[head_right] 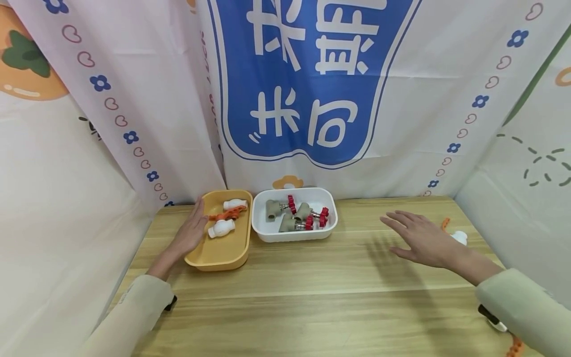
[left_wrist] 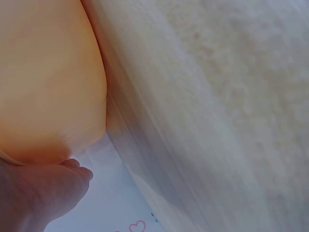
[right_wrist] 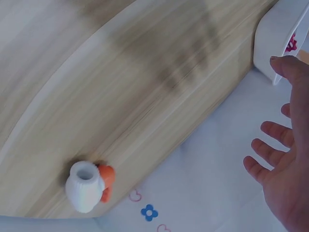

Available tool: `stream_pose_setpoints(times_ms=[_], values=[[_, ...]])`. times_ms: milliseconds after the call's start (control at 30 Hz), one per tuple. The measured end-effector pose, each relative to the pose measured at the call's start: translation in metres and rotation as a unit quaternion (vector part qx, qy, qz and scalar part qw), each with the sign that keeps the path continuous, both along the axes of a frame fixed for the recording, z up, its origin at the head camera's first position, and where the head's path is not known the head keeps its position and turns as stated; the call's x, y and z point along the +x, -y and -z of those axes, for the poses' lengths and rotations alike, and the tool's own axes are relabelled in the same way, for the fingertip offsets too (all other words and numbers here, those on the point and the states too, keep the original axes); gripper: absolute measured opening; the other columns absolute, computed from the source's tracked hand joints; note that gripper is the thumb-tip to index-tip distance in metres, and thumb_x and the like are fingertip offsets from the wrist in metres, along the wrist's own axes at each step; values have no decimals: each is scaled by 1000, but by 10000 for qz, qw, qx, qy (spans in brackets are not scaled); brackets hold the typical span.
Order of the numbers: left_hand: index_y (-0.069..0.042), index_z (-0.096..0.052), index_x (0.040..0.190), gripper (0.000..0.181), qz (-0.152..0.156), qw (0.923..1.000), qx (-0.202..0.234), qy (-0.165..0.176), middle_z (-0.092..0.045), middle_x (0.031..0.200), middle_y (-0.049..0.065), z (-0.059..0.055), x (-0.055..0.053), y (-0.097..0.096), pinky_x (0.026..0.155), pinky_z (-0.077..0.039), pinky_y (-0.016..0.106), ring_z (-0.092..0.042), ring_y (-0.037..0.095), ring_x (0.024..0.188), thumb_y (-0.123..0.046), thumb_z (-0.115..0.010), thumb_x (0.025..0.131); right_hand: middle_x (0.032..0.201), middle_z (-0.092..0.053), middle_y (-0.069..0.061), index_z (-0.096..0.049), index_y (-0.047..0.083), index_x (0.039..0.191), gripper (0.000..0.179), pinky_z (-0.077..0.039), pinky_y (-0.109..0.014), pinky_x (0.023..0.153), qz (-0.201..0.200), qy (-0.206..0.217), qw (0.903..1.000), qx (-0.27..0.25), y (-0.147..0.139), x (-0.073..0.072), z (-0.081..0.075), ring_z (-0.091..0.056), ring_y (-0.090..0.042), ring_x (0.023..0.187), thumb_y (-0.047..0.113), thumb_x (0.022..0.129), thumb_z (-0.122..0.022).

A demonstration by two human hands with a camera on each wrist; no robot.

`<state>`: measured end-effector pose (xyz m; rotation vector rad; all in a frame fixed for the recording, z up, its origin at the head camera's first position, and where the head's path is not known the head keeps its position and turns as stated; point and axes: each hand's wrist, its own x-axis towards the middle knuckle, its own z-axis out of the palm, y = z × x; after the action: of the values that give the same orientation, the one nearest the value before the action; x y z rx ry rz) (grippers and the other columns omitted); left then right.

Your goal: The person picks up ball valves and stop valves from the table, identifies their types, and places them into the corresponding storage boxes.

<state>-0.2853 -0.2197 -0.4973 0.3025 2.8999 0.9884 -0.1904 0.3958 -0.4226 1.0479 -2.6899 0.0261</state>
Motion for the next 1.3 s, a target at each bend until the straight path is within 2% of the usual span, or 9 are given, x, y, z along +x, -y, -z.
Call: stream_pose_setpoints(times_ms=[400,667,867,1133,1300], values=[[-1,7,167,66,-14,9999,116,-76,11,177,17,3,1,-1,132,-3,58,5,39,163,-35,-18,117,135,-66,-26,-61,0,143,78,-56,-67,87,151,-77,9998,106,-45,-7,13,-64,-47,120,27,78,-92],[-2,8,167,66,-43,9999,88,-28,13,177,16,2,1,0,132,-1,58,7,38,163,-36,-18,116,138,-62,-27,-59,-2,142,80,-54,-66,89,634,480,9968,71,-74,-10,14,-64,-49,118,36,81,-92],[-1,7,167,66,-16,9999,101,-60,12,177,16,2,0,0,131,-3,59,5,39,163,-35,-19,116,140,-60,-30,-58,-2,143,78,-53,-69,92,904,776,9929,80,-90,-9,13,-62,-53,120,37,83,-90],[-1,7,167,66,-31,10000,70,-39,12,177,18,2,0,0,131,-2,59,4,42,163,-35,-19,116,137,-62,-32,-59,-2,141,80,-54,-70,90,892,777,9929,148,-111,-6,18,-63,-53,117,35,79,-93],[-1,8,167,66,-60,10000,68,-14,12,177,17,1,0,-1,131,-2,59,4,41,163,-35,-19,116,133,-64,-31,-58,0,139,86,-56,-69,86,819,703,9940,167,-125,-4,26,-65,-52,113,37,72,-97]])
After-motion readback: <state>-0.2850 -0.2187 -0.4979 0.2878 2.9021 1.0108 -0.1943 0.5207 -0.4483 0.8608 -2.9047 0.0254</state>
